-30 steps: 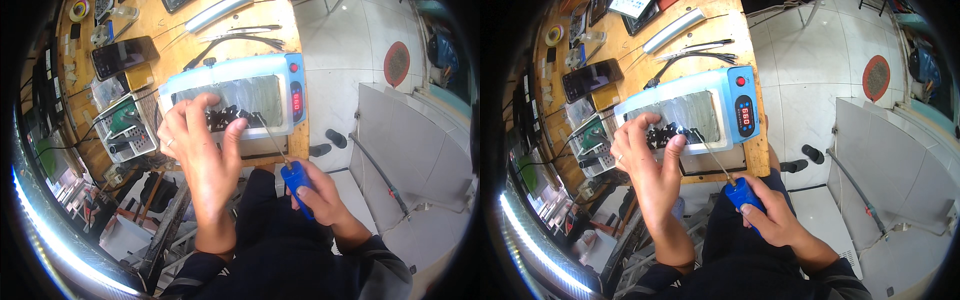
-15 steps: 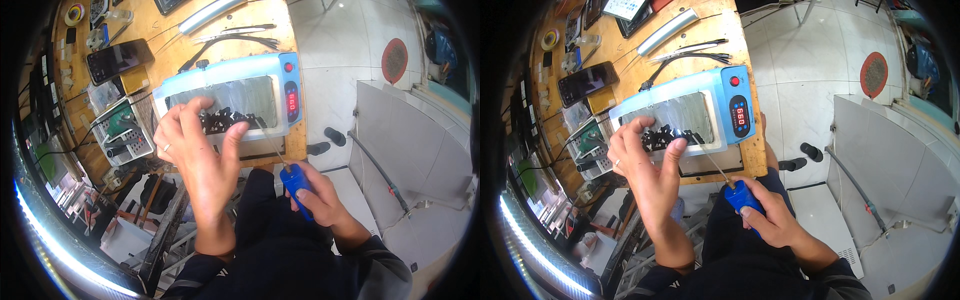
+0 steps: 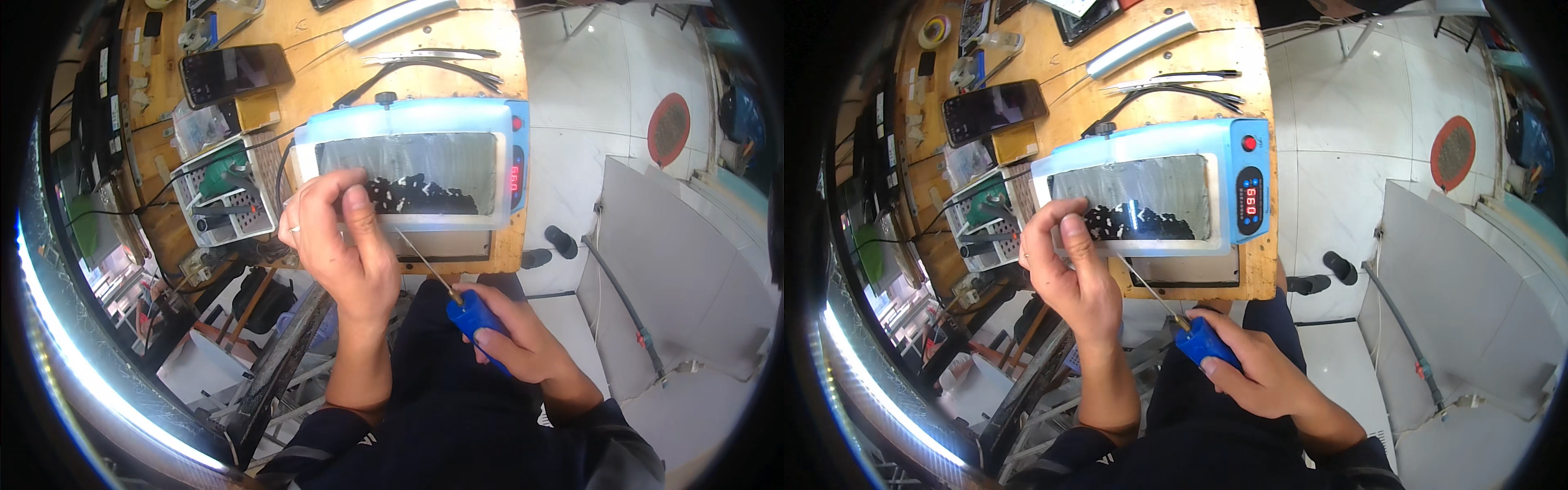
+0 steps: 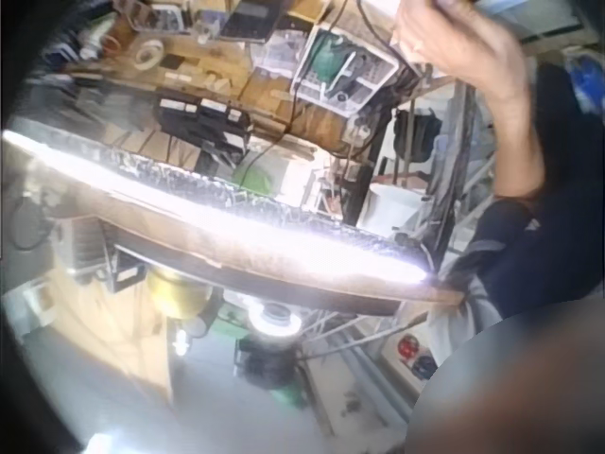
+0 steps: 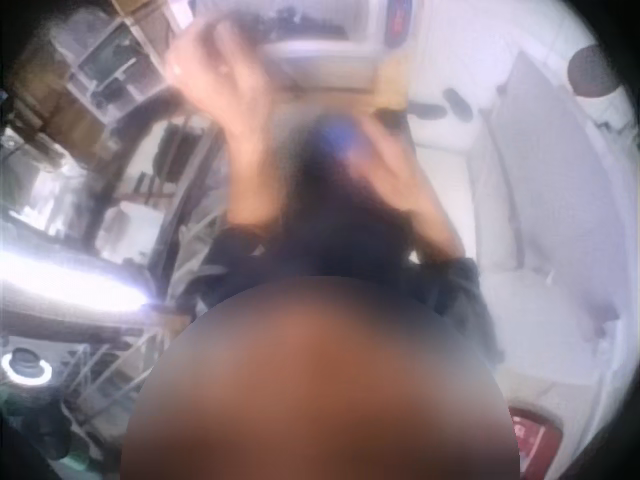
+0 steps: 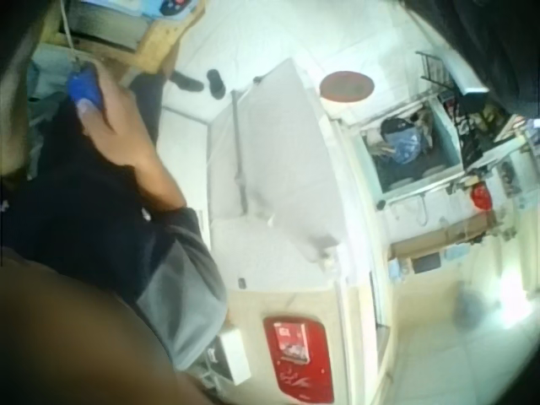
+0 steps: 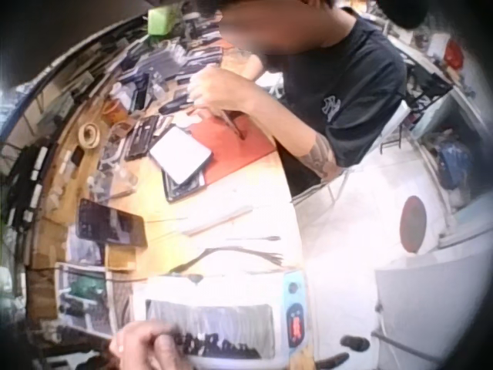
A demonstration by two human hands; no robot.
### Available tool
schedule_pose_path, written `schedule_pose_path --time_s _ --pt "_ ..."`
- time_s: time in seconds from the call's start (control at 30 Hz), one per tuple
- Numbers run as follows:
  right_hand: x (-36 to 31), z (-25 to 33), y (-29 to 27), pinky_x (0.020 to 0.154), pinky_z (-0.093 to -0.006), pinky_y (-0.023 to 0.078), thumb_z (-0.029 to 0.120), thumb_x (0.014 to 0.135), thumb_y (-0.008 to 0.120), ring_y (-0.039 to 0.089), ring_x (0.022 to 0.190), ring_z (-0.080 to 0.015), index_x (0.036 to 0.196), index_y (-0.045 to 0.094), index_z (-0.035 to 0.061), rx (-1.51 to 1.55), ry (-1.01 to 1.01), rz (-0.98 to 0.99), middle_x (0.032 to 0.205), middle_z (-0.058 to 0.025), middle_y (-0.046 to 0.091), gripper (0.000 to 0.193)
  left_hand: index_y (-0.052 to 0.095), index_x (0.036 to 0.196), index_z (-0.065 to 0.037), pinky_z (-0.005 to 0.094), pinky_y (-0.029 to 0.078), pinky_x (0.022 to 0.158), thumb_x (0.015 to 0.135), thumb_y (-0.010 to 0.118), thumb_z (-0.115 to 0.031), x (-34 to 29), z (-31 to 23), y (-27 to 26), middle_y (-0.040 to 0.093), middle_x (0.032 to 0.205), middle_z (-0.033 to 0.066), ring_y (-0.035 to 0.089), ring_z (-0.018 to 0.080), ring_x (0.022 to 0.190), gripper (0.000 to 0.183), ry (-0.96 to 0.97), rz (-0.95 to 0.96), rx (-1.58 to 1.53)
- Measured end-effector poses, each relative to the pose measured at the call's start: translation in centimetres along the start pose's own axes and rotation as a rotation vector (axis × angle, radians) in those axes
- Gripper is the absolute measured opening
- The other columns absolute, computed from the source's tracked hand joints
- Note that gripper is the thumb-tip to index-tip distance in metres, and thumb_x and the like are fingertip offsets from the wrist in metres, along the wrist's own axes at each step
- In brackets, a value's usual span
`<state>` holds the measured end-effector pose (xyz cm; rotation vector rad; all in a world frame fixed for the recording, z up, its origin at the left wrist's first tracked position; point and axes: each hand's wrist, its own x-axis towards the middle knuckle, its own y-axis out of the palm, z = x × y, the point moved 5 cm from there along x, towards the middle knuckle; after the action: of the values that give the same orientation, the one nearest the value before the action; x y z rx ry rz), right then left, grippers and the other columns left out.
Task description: The person uses a blue-handled precision tool to scrape adhesive residue from a rectangular screen surface clamped in a light blue frame. They repeatedly scrape and wipe the surface, then briefly handle a smartphone before returning to the screen.
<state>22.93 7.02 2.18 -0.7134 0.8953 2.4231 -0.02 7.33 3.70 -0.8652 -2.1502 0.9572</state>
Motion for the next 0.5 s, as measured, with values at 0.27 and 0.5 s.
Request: schedule_pose_path --time_s 0.27,0.5 --pt "1.2 2.3 0.6 0.084 -0.0367 0.055 0.02 0.102 0.058 0.071 0.084 -0.0284 0.157 0.039 0.001 -0.118 -0.157 0.139 0.103 -0.016 0.068 0.061 0.061 0.092 0.0 0.0286 0.043 0.073 0.11 0.058 -0.018 -4.7 -0.9 -2.1 0.057 0.085 0.0046 0.053 0.0136 0.077 0.026 -0.385 0.315 -0.699" --pt "2.3 3.9 2.6 0.081 -0.0377 0.055 0.02 0.103 0.058 0.07 0.081 -0.0311 0.158 0.036 0.0019 -0.2 -0.139 0.29 0.101 -0.017 0.067 0.062 0.055 0.091 -0.007 0.0243 0.037 0.061 0.111 0.059 -0.022 -2.5 3.6 -4.7 0.055 0.083 0.0015 0.044 0.009 0.066 0.025 -0.664 -0.415 -1.191"
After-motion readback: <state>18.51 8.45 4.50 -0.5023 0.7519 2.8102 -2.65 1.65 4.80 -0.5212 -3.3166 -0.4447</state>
